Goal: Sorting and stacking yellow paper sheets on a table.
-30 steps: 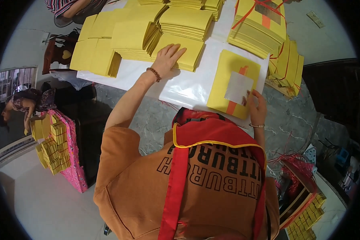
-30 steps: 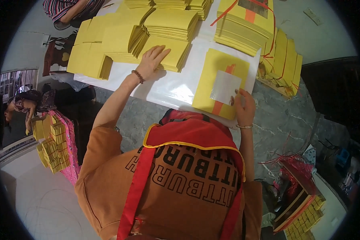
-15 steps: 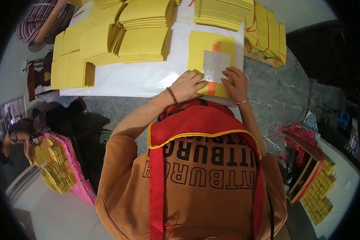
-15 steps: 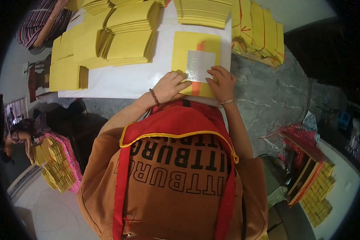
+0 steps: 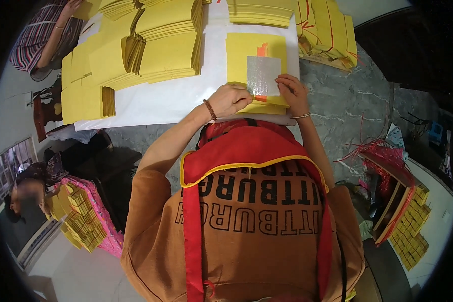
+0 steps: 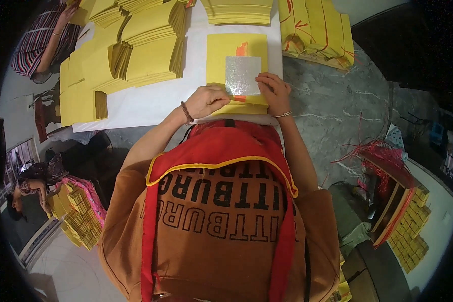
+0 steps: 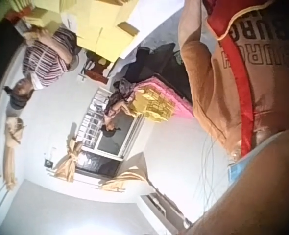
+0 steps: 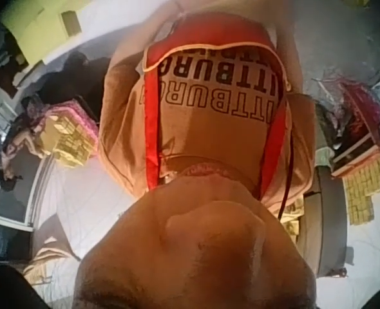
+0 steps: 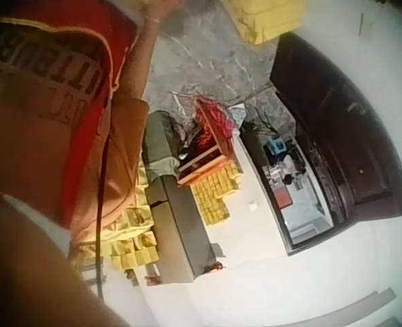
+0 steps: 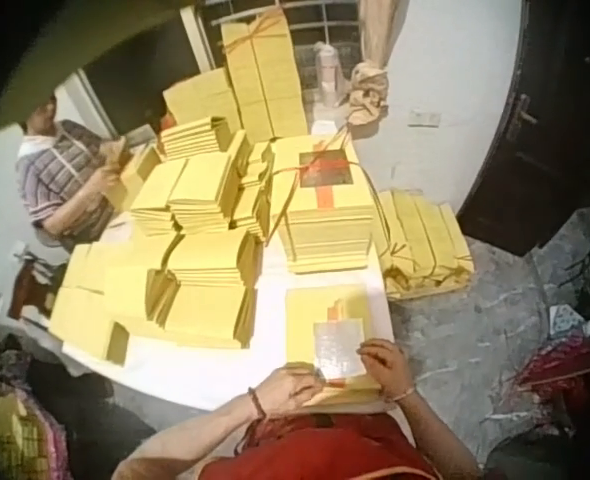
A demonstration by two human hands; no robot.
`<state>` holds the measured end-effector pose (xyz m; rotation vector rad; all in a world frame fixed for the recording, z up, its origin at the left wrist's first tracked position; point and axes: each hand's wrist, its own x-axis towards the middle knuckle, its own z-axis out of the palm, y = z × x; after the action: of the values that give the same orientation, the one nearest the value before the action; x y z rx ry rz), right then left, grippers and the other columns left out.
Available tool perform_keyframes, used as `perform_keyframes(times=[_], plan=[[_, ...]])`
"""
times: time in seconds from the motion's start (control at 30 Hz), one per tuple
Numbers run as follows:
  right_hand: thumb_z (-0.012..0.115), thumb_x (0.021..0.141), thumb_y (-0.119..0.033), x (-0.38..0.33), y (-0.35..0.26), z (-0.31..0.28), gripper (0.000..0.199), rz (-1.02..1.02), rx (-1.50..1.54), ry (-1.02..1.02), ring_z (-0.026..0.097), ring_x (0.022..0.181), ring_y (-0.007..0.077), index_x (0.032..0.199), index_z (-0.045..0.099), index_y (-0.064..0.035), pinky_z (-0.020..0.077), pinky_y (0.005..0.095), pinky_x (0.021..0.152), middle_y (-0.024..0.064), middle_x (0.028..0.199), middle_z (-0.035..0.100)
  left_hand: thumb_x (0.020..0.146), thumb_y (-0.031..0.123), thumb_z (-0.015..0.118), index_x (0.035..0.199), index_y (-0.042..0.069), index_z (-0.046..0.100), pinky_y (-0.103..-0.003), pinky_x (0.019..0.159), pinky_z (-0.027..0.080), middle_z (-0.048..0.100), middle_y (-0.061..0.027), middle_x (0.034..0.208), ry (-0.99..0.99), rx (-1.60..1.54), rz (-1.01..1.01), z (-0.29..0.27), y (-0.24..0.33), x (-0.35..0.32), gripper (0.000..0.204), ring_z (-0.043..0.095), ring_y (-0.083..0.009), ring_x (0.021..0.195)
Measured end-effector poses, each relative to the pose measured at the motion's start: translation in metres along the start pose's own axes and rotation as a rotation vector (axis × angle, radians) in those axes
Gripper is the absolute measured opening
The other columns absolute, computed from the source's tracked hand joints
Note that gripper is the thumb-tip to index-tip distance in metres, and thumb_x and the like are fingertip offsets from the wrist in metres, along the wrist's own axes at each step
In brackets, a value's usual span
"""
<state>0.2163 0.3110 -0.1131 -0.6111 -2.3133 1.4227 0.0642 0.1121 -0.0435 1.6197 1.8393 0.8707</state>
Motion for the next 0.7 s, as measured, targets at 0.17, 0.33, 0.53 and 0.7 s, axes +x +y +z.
perform_keyframes(times=[0.17, 0.33, 0.53, 0.7], plan=[[0.056, 0.084, -0.023, 0.001, 0.0, 0.002, 0.018, 0.027, 0.053, -0.003, 0.056, 0.099, 0.0121, 0.092, 0.07, -0.0152, 0.0254, 0.0322, 0.092, -0.0023, 0.103, 0.064, 0.08, 0.016, 0.054, 0.078, 0.002, 0.061, -0.038, 0.064, 0.046, 0.059, -0.0122, 0.072, 0.05, -0.066, -0.021, 0.004, -0.004, 0.002, 0.016, 0.057, -0.0293, 0.069], [0.043, 0.091, -0.029, 0.001, 0.004, -0.011, 0.029, 0.013, 0.176, -0.106, 0.053, 0.106, 0.0134, 0.1, 0.067, -0.0157, 0.0214, 0.034, 0.094, -0.0009, 0.112, 0.061, 0.078, 0.016, 0.056, 0.077, 0.003, 0.063, -0.036, 0.063, 0.047, 0.063, -0.012, 0.074, 0.028, -0.134, -0.134, 0.0, -0.002, 0.004, 0.015, 0.059, -0.028, 0.069], [0.052, 0.086, -0.024, -0.003, -0.011, -0.021, 0.023, -0.108, 0.015, -0.226, 0.047, 0.114, 0.014, 0.103, 0.065, -0.016, 0.0188, 0.0345, 0.095, 0.0, 0.122, 0.056, 0.085, 0.015, 0.059, 0.088, 0.0, 0.065, -0.021, 0.06, 0.042, 0.056, 0.0006, 0.069, 0.109, -0.565, -0.405, 0.0, -0.016, 0.004, 0.016, 0.048, -0.0047, 0.066], [0.064, 0.075, -0.016, -0.006, -0.003, -0.013, 0.025, -0.217, -0.185, -0.124, 0.048, 0.114, 0.014, 0.1, 0.065, -0.0153, 0.0196, 0.0335, 0.093, 0.0008, 0.123, 0.056, 0.078, 0.021, 0.067, 0.107, 0.003, 0.061, -0.028, 0.082, 0.043, 0.059, -0.011, 0.101, 0.015, -0.407, -0.281, -0.019, -0.012, 0.0, 0.035, 0.054, -0.0178, 0.095]])
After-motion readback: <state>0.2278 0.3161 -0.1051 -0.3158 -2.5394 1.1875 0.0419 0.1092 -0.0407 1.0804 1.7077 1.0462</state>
